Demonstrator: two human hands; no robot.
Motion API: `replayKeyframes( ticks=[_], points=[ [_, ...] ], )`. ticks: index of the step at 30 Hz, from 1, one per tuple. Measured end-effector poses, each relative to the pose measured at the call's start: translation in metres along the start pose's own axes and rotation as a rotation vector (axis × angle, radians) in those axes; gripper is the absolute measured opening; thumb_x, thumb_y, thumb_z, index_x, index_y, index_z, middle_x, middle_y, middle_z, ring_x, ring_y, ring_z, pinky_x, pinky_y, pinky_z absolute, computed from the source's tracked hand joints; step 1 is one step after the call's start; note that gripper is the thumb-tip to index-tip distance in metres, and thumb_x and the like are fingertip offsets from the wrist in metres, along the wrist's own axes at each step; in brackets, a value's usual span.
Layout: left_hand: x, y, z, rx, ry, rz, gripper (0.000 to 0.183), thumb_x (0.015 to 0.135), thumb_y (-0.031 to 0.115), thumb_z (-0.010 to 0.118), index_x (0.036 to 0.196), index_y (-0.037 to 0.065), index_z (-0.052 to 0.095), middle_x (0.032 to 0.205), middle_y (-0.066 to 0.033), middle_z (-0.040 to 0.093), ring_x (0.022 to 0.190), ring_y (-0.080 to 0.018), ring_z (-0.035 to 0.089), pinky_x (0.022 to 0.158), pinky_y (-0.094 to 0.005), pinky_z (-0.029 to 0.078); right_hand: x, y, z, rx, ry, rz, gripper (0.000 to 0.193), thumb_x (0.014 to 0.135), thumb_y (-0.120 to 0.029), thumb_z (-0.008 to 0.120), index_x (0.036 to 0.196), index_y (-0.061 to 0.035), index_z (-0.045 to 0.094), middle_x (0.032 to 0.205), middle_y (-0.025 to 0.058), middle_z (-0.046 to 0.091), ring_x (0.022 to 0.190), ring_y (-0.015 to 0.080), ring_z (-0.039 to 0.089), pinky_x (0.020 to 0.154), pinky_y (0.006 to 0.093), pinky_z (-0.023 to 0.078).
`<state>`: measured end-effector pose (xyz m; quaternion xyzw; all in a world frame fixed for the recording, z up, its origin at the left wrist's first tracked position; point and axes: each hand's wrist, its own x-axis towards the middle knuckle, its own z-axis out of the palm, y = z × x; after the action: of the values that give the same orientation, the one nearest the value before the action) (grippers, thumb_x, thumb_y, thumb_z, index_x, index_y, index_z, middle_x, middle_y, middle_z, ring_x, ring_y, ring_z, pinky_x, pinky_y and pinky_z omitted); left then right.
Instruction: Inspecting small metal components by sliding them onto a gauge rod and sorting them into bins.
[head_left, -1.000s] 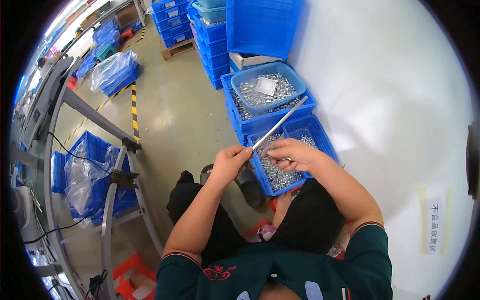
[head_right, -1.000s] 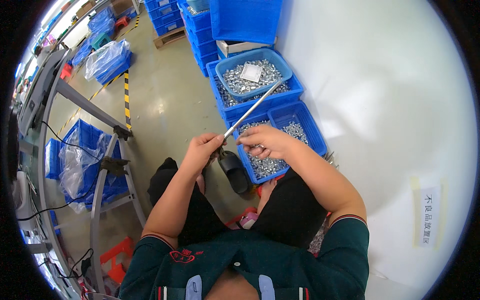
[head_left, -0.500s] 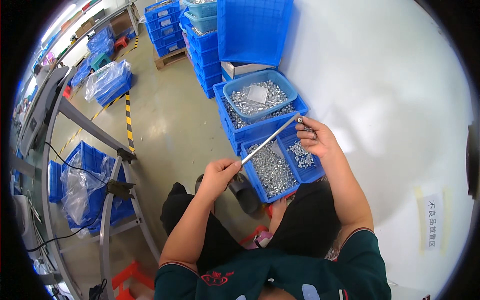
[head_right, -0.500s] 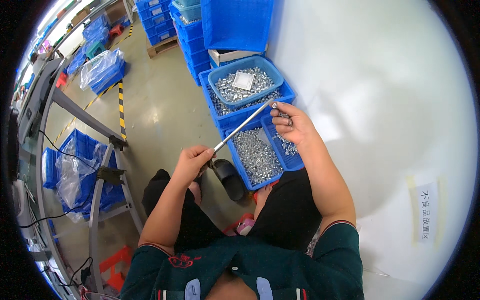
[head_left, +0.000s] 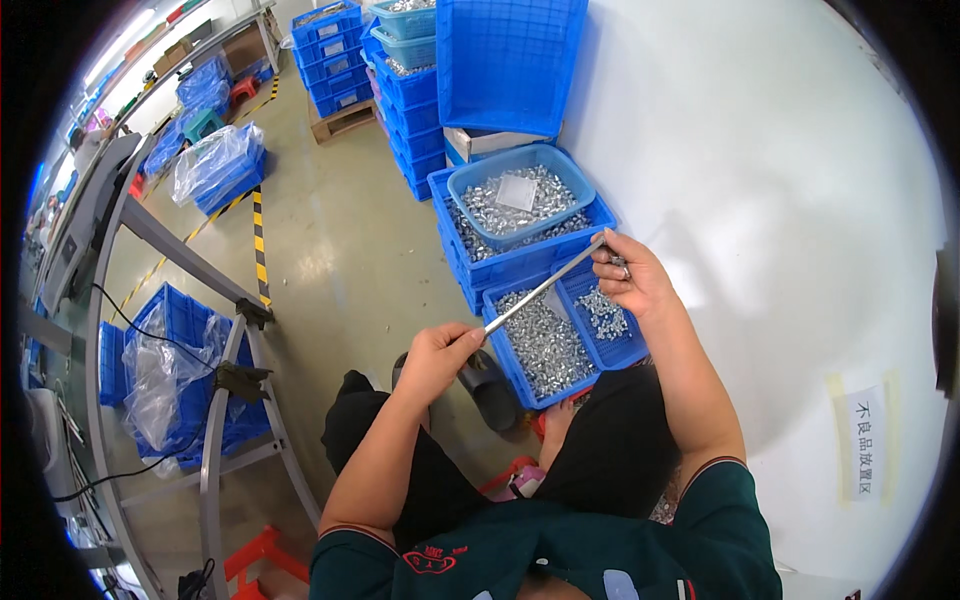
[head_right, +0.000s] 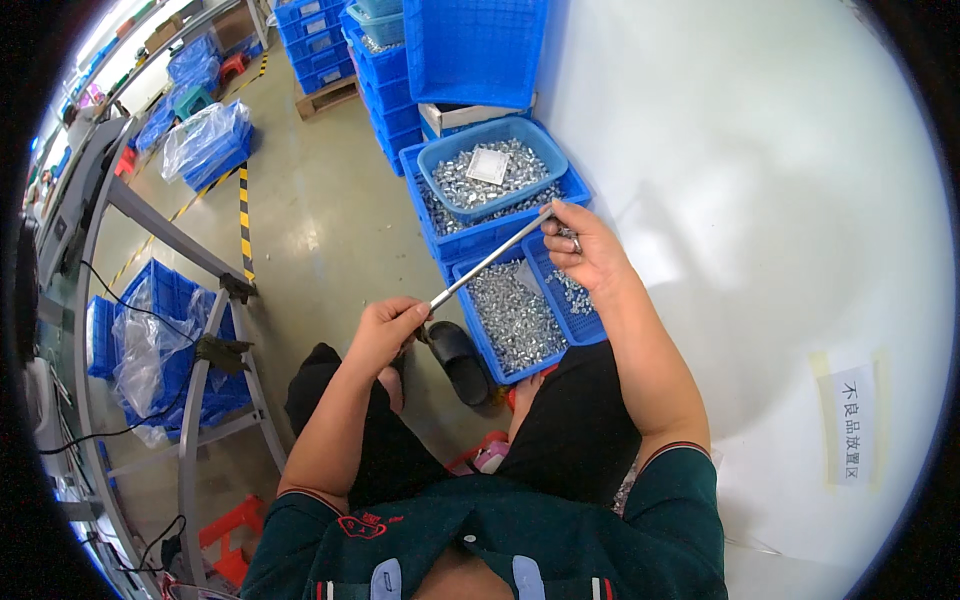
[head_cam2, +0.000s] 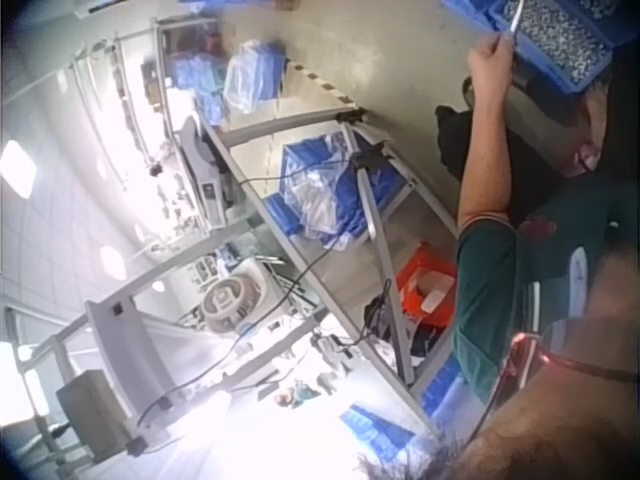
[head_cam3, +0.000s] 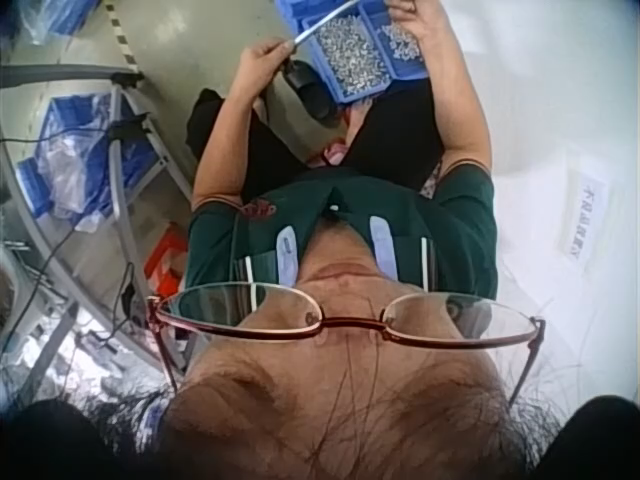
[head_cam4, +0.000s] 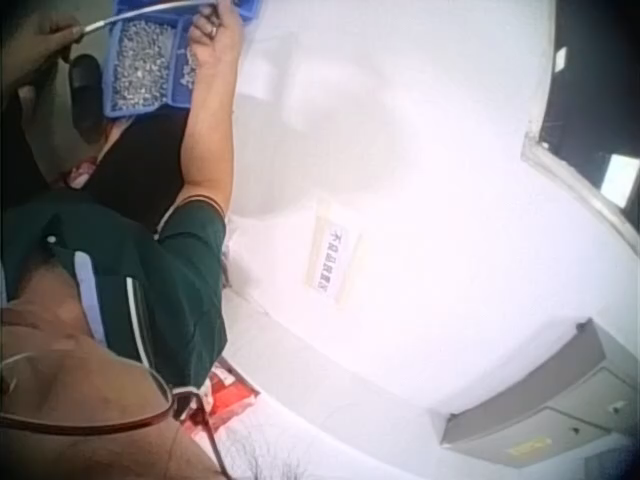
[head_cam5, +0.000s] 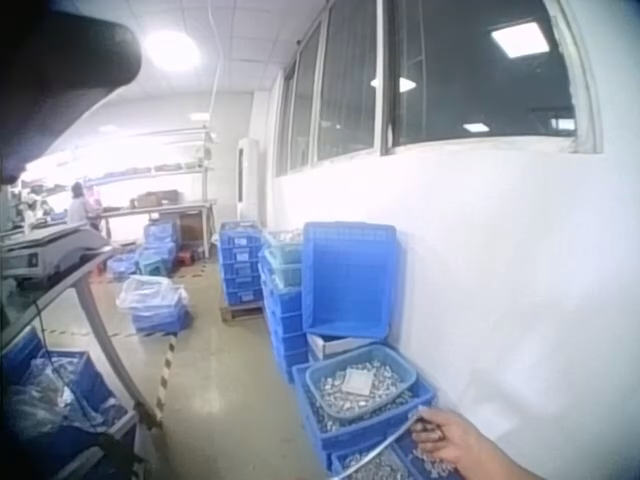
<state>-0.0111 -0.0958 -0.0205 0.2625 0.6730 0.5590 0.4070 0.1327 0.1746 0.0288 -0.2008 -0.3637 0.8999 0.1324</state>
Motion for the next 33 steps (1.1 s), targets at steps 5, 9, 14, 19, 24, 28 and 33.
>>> replayKeyframes(
  ticks=[5, 9, 14, 19, 24, 28, 33],
  points=[
    [0.000, 0.001, -0.002, 0.308, 0.127, 0.088, 0.027, 0.084, 0.027, 0.059, 0.085, 0.001, 0.065, 0.060, -0.0006, 0.053, 0.056, -0.0066, 0.048, 0.050, -0.0258, 0.038, -0.007, -0.003, 0.014, -0.485, 0.215, -0.148, 0.013, 0.084, -0.014, 0.059, 0.088, -0.0020, 0.058, 0.066, 0.0014, 0.048, 0.045, 0.0031, 0.036, 0.035, 0.0151, 0.024],
    [0.002, 0.004, 0.001, 0.145, 0.059, 0.038, 0.026, 0.084, 0.026, 0.059, 0.083, 0.002, 0.066, 0.060, 0.0002, 0.053, 0.056, -0.0062, 0.047, 0.050, -0.0255, 0.038, -0.009, 0.007, 0.021, -0.481, 0.081, 0.015, 0.014, 0.083, -0.014, 0.061, 0.088, -0.0014, 0.060, 0.065, -0.0003, 0.048, 0.045, 0.0024, 0.036, 0.036, 0.0158, 0.022],
    [0.009, 0.004, 0.013, -0.080, 0.020, 0.024, 0.024, 0.085, 0.025, 0.059, 0.085, 0.002, 0.065, 0.062, 0.0019, 0.051, 0.055, -0.0054, 0.044, 0.049, -0.0206, 0.033, -0.005, 0.054, 0.052, -0.513, -0.007, 0.265, 0.017, 0.084, -0.016, 0.060, 0.093, -0.0018, 0.060, 0.064, -0.0010, 0.046, 0.045, 0.0032, 0.034, 0.037, 0.0165, 0.021],
    [0.013, 0.003, 0.011, -0.128, 0.053, -0.007, 0.025, 0.085, 0.026, 0.058, 0.084, 0.001, 0.064, 0.060, 0.0021, 0.050, 0.053, -0.0052, 0.043, 0.048, -0.0202, 0.033, 0.003, 0.062, 0.028, -0.473, -0.163, 0.585, 0.020, 0.086, -0.019, 0.056, 0.093, 0.0000, 0.056, 0.070, 0.0030, 0.048, 0.046, 0.0038, 0.034, 0.035, 0.0154, 0.020],
    [0.010, 0.002, 0.006, -0.130, 0.056, -0.007, 0.026, 0.086, 0.027, 0.058, 0.085, 0.001, 0.064, 0.060, 0.0019, 0.049, 0.054, -0.0057, 0.044, 0.046, -0.0206, 0.031, 0.014, 0.049, 0.000, -0.108, 0.235, 0.441, 0.022, 0.090, -0.023, 0.049, 0.089, -0.0016, 0.053, 0.073, 0.0066, 0.051, 0.053, 0.0094, 0.045, 0.035, 0.0164, 0.030],
    [0.006, 0.006, 0.003, -0.139, 0.044, -0.028, 0.026, 0.085, 0.027, 0.058, 0.086, 0.002, 0.064, 0.060, 0.0017, 0.049, 0.054, -0.0059, 0.044, 0.045, -0.0209, 0.031, 0.025, 0.045, -0.033, -0.132, 0.227, 0.619, 0.023, 0.091, -0.023, 0.047, 0.091, -0.0013, 0.052, 0.075, 0.0074, 0.050, 0.053, 0.0104, 0.044, 0.035, 0.0175, 0.030],
    [0.003, 0.010, 0.001, -0.120, 0.057, -0.021, 0.026, 0.085, 0.027, 0.058, 0.085, 0.002, 0.064, 0.060, 0.0011, 0.050, 0.054, -0.0059, 0.044, 0.045, -0.0209, 0.031, 0.010, 0.033, -0.002, -0.119, 0.163, 0.396, 0.023, 0.090, -0.018, 0.048, 0.101, 0.0014, 0.052, 0.078, 0.0082, 0.050, 0.055, 0.0102, 0.044, 0.038, 0.0176, 0.031]
  ],
)
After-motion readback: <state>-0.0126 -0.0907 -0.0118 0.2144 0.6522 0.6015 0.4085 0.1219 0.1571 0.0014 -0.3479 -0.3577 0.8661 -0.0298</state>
